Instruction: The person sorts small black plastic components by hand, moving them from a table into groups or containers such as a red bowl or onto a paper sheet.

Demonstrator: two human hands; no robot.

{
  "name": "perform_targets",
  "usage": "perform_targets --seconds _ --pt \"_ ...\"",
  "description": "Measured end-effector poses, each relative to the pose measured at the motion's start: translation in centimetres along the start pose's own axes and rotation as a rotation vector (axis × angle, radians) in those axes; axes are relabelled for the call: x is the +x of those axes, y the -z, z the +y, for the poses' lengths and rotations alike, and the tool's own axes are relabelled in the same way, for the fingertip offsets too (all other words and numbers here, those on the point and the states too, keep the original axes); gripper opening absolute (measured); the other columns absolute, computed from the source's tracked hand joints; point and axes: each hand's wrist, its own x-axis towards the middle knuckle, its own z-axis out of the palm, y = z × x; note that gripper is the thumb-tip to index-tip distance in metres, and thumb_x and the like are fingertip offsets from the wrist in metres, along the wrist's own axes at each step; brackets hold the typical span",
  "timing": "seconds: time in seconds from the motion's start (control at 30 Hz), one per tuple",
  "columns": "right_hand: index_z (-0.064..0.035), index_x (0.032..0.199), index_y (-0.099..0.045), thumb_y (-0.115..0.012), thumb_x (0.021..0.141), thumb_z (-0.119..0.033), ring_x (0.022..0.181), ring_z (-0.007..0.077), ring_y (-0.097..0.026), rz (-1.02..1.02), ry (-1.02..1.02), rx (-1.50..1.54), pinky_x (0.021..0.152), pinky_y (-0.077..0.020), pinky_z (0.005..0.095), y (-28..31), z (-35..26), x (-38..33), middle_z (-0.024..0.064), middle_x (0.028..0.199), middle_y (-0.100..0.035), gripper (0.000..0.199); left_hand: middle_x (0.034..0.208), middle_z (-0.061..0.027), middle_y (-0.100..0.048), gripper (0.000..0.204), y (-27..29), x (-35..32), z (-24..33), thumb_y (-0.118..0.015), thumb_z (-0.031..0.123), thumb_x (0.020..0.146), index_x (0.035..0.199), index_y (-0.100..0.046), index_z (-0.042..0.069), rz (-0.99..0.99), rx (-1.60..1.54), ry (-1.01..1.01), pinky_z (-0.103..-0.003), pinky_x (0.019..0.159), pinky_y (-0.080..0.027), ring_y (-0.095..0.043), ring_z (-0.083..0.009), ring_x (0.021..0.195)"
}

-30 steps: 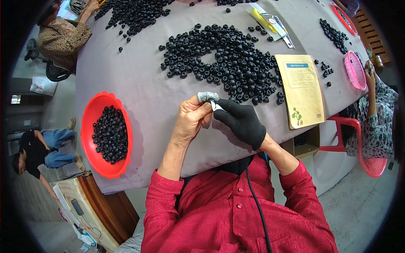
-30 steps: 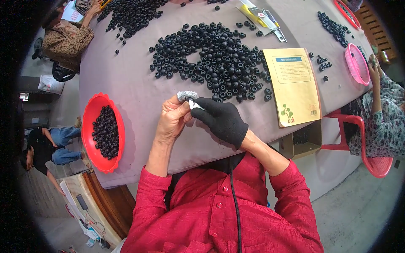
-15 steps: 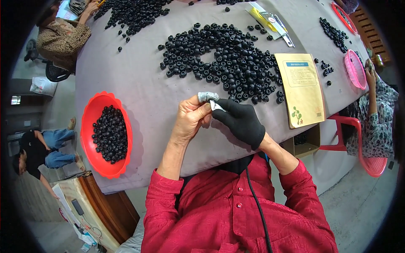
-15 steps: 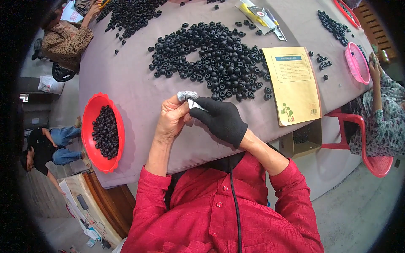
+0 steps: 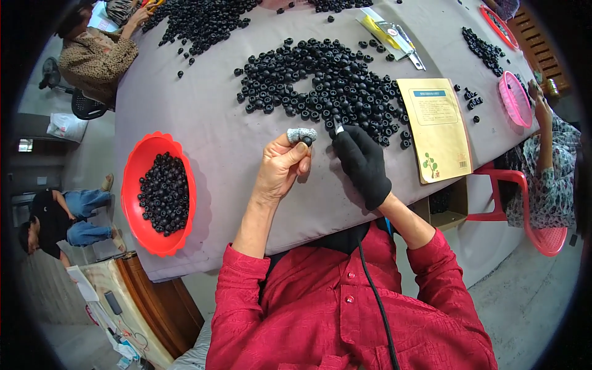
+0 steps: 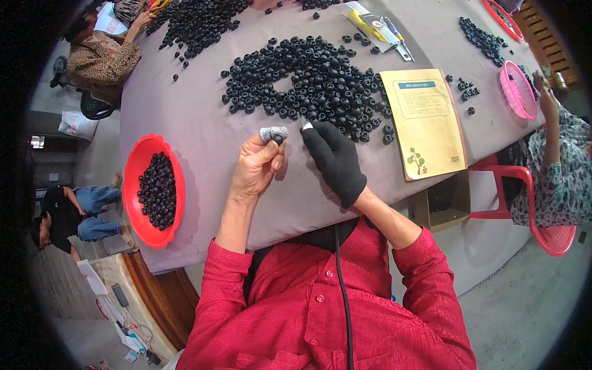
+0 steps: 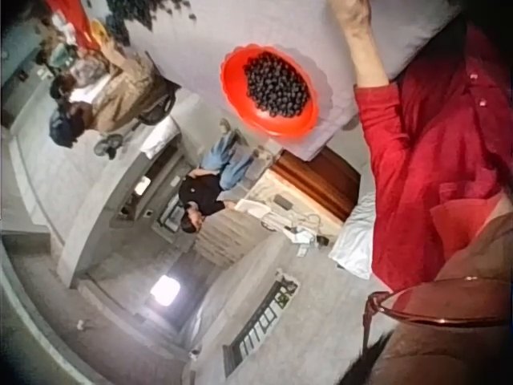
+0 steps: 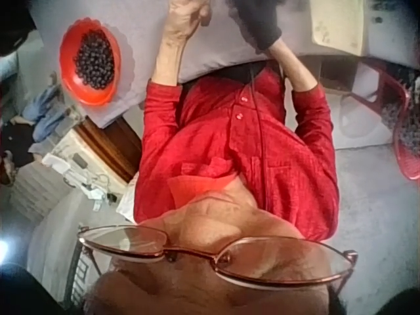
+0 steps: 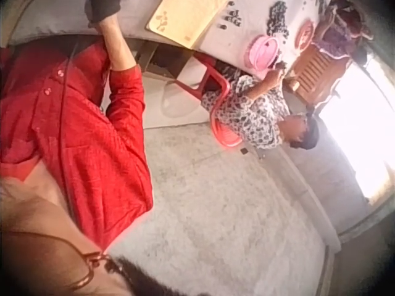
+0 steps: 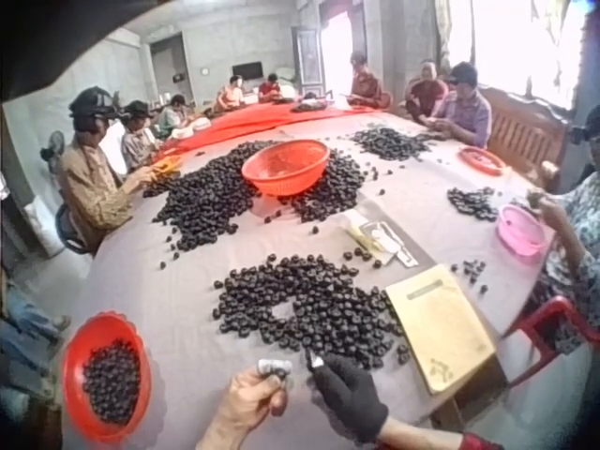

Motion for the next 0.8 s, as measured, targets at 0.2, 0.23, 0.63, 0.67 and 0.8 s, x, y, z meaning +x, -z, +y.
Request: perform_targets --seconds 0.2,0.23,0.63,0.67,0.8 --pt "0.0004 0.095 -0.061 -0.064 0.082 -0.024 0.078 0.0081 -0.054 -0.103 -0.012 -0.157 0.066 -0.0450 0.0258 -0.6 -2.1 0.0 0.0055 0.087 -0.060 0.028 0.063 -0.0034 -0.055 0.012 -0.5 0.0 0.1 -0.057 0.007 0.087 0.096 -0.062 0.001 -0.010 0.039 0.006 -0.020 0.039 -0.039 -0.048 -0.0077 0.048" --pt "0.0003 0.093 -0.062 -0.068 0.077 -0.026 0.076 0.0087 -0.055 -0.112 -0.028 -0.066 0.065 -0.0452 0.0255 -0.8 -1.7 0.4 0.0058 0.085 -0.061 0.031 0.063 -0.0034 -0.055 0.012 -0.6 -0.1 0.1 -0.057 0.007 0.087 0.096 -0.062 0.001 -0.014 0.041 0.004 -0.020 0.039 -0.039 -0.048 -0.0077 0.048" --pt "-0.0005 0.094 -0.059 -0.062 0.082 -0.017 0.074 0.0087 -0.052 0.057 0.143 -0.110 0.067 -0.0435 0.0262 -0.6 0.9 0.4 0.0028 0.079 -0.060 0.021 0.064 -0.0055 -0.058 0.007 -1.8 -1.7 0.3 -0.058 0.004 0.084 0.090 -0.060 0.000 0.102 0.179 -0.032 -0.021 0.041 -0.042 -0.051 -0.0089 0.048" --pt "-0.0005 0.094 -0.059 -0.062 0.082 -0.017 0.074 0.0087 -0.052 0.051 0.152 -0.107 0.067 -0.0435 0.0262 -0.4 0.8 0.3 0.0028 0.079 -0.060 0.021 0.066 -0.0059 -0.059 0.009 -1.9 -2.1 0.3 -0.058 0.004 0.084 0.091 -0.060 0.000 0.183 0.141 -0.073 -0.021 0.041 -0.042 -0.052 -0.0096 0.048" --pt "0.0000 0.097 -0.059 -0.062 0.082 -0.018 0.075 0.0089 -0.052 -0.008 0.072 -0.065 0.070 -0.0435 0.0261 -0.3 0.7 0.0 0.0026 0.080 -0.059 0.023 0.074 -0.0060 -0.056 0.017 -0.2 -5.2 1.7 -0.059 0.007 0.085 0.100 -0.059 0.000 0.223 -0.217 -0.240 -0.022 0.043 -0.037 -0.048 -0.0097 0.051"
